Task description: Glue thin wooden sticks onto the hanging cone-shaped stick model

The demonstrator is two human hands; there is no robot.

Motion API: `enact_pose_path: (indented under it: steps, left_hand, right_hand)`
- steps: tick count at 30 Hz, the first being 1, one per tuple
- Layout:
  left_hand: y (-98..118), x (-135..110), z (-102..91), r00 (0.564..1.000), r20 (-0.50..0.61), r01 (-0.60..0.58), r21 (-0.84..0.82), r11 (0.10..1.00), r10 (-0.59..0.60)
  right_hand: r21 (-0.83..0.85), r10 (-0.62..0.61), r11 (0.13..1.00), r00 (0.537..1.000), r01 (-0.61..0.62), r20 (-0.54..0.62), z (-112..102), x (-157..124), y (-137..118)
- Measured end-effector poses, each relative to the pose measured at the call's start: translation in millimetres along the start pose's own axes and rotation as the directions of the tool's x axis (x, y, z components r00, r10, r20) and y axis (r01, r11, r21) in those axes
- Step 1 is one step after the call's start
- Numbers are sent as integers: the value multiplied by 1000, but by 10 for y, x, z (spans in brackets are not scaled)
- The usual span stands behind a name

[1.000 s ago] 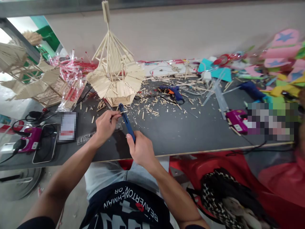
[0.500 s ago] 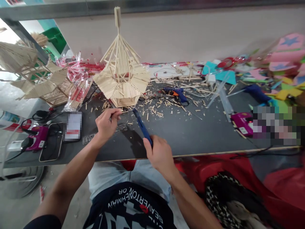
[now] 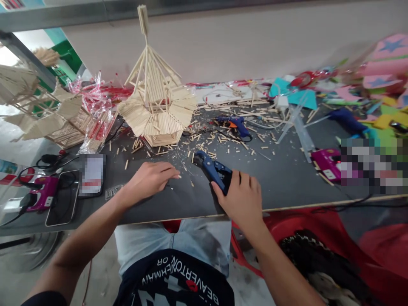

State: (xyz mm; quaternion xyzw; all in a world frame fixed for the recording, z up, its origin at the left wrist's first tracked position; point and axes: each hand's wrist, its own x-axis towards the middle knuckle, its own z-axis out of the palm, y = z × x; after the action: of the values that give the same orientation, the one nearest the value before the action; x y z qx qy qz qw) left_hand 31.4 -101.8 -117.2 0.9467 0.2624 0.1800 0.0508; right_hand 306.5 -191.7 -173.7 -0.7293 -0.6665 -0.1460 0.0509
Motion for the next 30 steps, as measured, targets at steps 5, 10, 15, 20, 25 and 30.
enact_pose_path:
  steps: [5,10,15,20,25,30]
  left_hand:
    - [26,169,-334,971,180,-159,-21,987,160]
    - [-38,348,-731,980,148,-120,-75,990,130]
    - [-66,584,-964,995,13,-86,-335,938,95]
    - [-154,747,-1029,982,-183,-112,-420,901,37]
    - [-331,774,-984,967,-218,24,-443,896,-133]
    - [-482,792,-897,914,-200,112,-710,695,-352]
  right_hand:
    - [109,-95,990,994,90,45,54,21,-27]
    - [370,-203,895,966,250,-160,-341,426,-45]
    - [850,-281,420,936,318,-211,-1027,904,-186]
    - [986,-341,111,937,123,-78,-1267,1245,-330]
    - [998,-408,68,913,-2,30,-1253,1557,-397]
    - [990,-326,100,943,100,-63,-1225,1762,-535]
